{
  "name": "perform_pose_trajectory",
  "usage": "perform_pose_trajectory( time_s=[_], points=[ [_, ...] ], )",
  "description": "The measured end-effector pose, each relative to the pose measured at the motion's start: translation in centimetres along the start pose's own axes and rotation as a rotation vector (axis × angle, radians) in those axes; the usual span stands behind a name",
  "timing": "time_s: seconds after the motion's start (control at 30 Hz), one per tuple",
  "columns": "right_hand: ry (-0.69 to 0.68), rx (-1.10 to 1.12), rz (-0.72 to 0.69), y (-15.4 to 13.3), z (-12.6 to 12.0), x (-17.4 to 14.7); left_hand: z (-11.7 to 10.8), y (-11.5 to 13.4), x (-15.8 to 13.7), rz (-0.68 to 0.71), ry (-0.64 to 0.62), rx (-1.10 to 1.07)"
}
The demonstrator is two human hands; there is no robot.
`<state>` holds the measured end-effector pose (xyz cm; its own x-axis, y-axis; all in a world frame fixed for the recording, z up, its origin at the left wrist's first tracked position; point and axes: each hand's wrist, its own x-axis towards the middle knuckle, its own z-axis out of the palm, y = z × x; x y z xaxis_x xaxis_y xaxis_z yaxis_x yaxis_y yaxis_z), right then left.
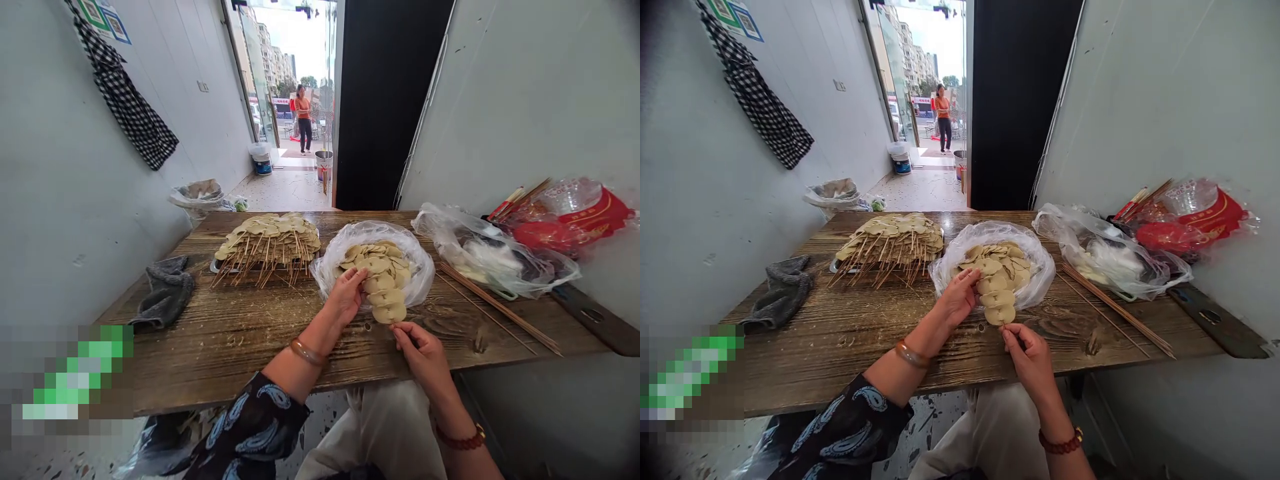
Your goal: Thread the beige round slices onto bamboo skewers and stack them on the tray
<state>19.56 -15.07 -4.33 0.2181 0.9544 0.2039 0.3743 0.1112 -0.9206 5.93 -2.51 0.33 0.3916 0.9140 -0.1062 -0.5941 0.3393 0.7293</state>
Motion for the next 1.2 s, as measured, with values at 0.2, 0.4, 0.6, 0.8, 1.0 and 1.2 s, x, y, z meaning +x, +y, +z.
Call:
perform_pose_trajectory(
  time_s=[0.2, 0.4, 0.6, 0.8, 1.0, 1.2],
  points=[
    [-0.066, -0.034, -0.011, 0.2, -0.3, -0.1, -0.7, 0.4, 0.6, 0.091, 0.044, 0.046],
    [-0.051, -0.127, -0.078, 0.3, -0.1, -0.2, -0.9, -0.2, 0.9, 0.181, 0.158, 0.272],
    [-0.052, -0.133, -0.080, 0.1, -0.2, -0.1, -0.7, -0.5, 1.0, 0.194, 0.187, 0.295],
    [-0.033, -0.069, -0.016, -0.1, -0.4, 0.3, -0.6, 0.3, 0.6, 0.086, 0.057, 0.218],
    [-0.047, -0.072, -0.002, -0.3, -0.4, 0.2, -1.0, 0.8, 0.6, 0.082, 0.112, 0.236],
    [-0.099, -0.095, 0.016, 0.4, -0.7, 0.1, -1.6, 0.7, 0.4, 0.120, 0.130, 0.171]
  ],
)
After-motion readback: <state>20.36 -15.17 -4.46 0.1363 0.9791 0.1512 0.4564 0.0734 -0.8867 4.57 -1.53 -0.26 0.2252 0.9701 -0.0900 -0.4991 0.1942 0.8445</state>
